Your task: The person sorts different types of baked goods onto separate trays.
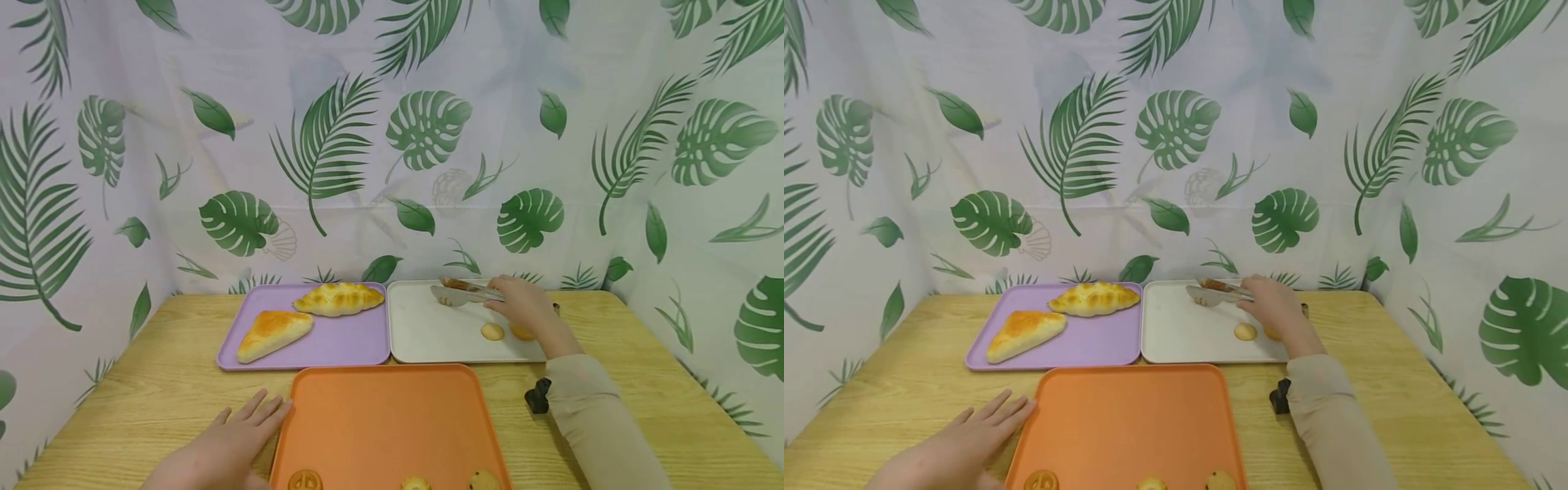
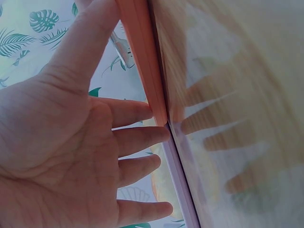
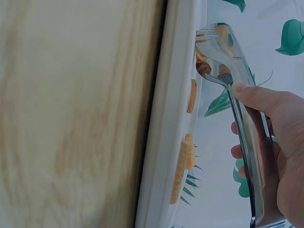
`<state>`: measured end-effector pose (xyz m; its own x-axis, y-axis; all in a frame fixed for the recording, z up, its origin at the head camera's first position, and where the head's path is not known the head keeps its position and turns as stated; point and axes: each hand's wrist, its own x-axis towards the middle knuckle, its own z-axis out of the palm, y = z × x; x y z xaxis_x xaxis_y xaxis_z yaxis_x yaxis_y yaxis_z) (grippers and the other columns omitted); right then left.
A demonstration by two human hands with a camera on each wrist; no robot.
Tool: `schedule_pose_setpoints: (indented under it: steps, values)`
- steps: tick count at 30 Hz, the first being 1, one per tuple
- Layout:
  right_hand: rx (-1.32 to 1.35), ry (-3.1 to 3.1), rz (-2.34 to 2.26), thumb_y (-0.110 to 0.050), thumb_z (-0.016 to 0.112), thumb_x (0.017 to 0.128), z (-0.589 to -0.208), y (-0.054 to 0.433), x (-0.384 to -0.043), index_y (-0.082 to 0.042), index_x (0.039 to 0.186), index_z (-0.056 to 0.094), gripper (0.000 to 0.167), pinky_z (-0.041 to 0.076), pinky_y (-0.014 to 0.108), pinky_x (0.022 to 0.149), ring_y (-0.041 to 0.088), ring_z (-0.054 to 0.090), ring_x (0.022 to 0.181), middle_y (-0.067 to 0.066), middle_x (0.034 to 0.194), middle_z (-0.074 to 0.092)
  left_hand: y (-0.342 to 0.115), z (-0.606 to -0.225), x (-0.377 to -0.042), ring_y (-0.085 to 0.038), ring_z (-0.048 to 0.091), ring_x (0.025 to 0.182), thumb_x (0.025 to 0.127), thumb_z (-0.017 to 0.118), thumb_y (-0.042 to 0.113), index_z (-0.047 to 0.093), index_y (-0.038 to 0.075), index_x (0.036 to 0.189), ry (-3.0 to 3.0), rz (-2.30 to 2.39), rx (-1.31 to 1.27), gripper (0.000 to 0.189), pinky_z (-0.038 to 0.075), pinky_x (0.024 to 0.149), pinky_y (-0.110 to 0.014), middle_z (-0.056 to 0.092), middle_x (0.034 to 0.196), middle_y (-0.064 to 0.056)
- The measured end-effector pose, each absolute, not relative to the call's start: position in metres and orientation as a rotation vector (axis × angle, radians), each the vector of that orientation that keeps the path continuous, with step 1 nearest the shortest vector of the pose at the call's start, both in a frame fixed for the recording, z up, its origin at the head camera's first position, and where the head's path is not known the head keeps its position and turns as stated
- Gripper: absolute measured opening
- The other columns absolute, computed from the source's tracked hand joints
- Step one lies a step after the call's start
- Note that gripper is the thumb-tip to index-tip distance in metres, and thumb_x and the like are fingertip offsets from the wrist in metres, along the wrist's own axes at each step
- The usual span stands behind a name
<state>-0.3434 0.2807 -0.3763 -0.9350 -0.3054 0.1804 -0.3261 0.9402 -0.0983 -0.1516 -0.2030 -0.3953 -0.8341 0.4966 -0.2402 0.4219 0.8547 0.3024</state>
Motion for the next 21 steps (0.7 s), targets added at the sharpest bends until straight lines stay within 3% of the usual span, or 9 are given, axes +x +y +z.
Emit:
schedule_pose_setpoints:
  steps: [8,21]
  values:
    - [0.461,-2.966,0.19,-0.031,0.063,0.094,-0.378,0.278,-0.35,0.001,0.126,0.06,0.045,0.049,0.054,0.094,0.04,0.061,0.111,0.022,0.126,0.062,-0.203,-0.396,-0.152,-0.045,0.021,0.147,0.066,0.072,0.07,0.033,0.005,0.151,2.718,0.344,0.689,0.114,0.023,0.103,-0.077,0.032,0.158,-0.016]
    - [0.456,-2.934,0.167,-0.036,0.062,0.094,-0.38,0.285,-0.339,0.001,0.131,0.056,0.053,0.043,0.058,0.102,0.044,0.052,0.125,0.025,0.135,0.056,-0.203,-0.397,-0.152,-0.045,0.024,0.146,0.067,0.072,0.068,0.035,0.005,0.151,2.749,0.308,0.722,0.111,0.025,0.102,-0.077,0.035,0.156,-0.016]
